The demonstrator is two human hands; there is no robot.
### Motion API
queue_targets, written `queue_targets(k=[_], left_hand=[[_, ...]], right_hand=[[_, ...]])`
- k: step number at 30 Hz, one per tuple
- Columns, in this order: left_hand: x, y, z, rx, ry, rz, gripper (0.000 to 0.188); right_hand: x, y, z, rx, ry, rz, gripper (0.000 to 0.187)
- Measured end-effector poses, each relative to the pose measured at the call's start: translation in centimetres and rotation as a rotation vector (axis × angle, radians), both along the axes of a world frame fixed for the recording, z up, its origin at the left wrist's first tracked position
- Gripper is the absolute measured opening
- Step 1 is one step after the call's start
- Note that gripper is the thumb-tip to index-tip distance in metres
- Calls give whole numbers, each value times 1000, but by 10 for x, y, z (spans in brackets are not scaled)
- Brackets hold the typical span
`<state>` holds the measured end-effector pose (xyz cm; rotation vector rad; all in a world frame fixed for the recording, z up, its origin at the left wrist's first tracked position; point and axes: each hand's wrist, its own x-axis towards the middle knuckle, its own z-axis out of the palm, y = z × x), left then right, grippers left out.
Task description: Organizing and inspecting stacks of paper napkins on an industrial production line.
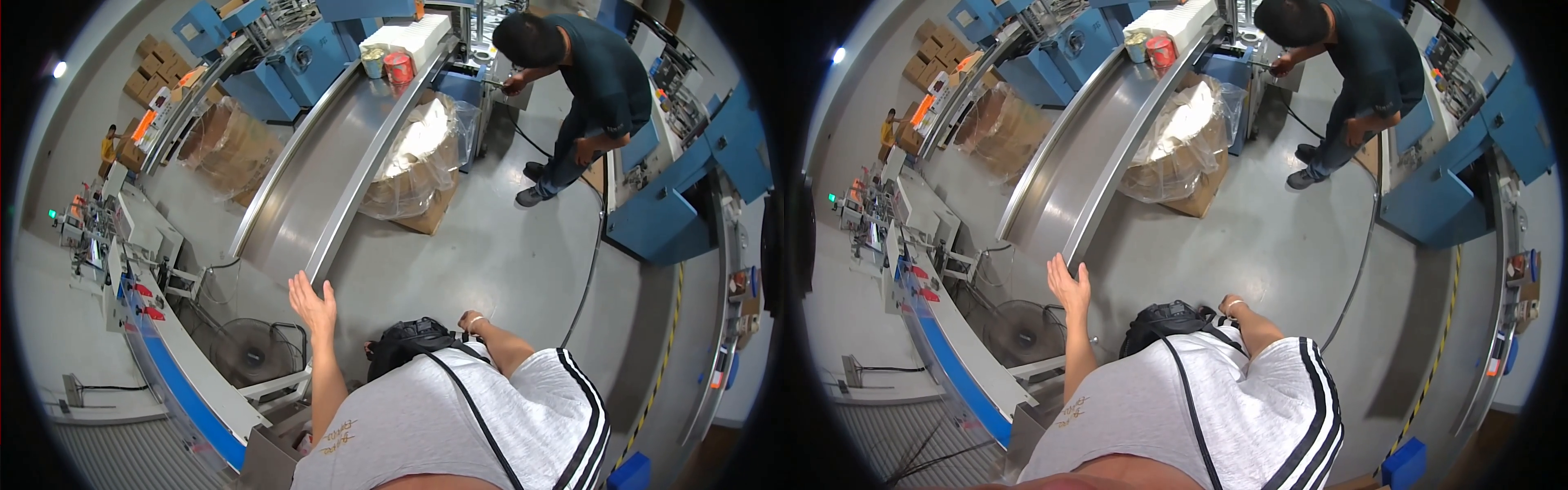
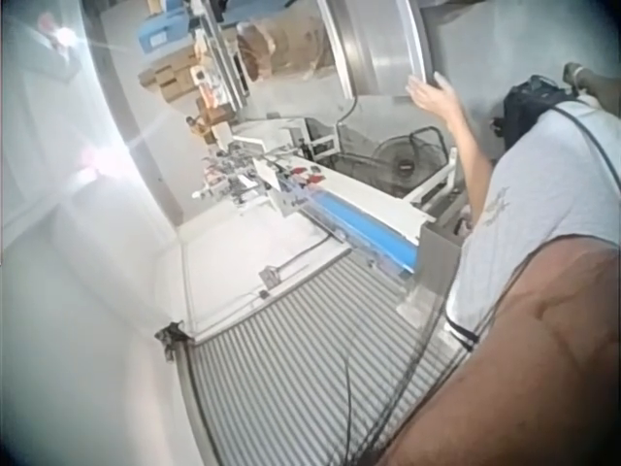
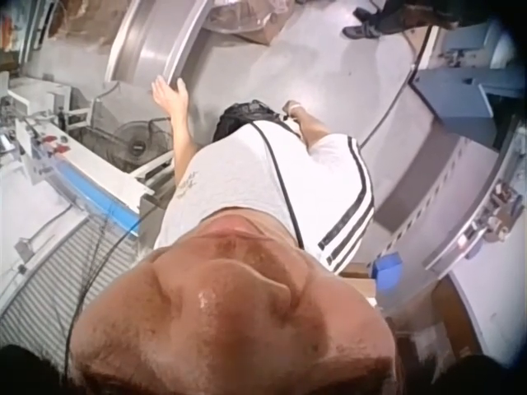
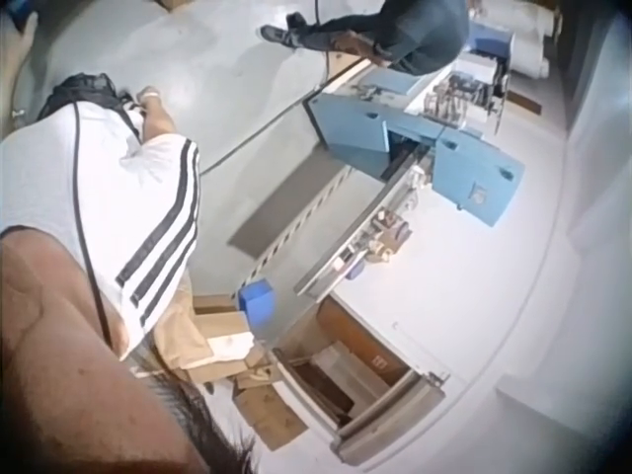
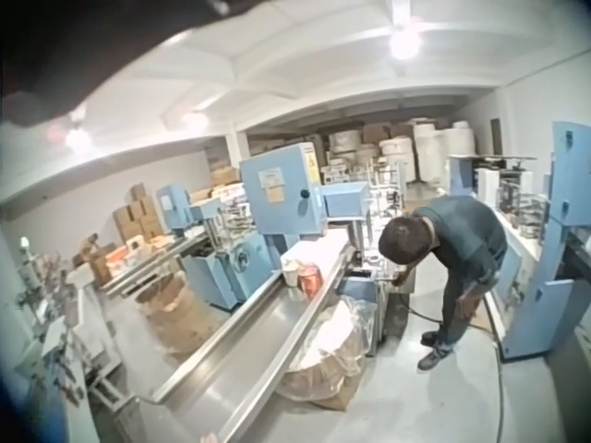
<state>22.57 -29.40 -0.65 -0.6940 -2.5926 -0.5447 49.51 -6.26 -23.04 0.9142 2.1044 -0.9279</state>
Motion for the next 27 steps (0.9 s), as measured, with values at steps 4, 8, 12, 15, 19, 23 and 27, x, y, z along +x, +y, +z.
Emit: queue_targets(k=[4,8,12,15,19,23,27], left_hand=[[0,2,-5,5,24,-23,63],[-3,4,-6,22,11,-10,63],[-10,5,-9,49,23,-1,64],[-10,-4,-7,54,67,-3,62],[-3,-7,-14,85,108,-22,63],[6,16,-7,72,-15,-9,63],[5,5,-3,47,45,2,62]], right_hand=[[10,1,-38,33,25,-71,35],[6,3,-35,-20,29,-112,34],[8,5,-43,20,150,-115,33],[4,7,-46,-9,148,-84,31],[-2,10,-14,-36,41,69,30],[24,9,-5,-60,106,-105,30],[15,17,-53,-11,76,75,33]])
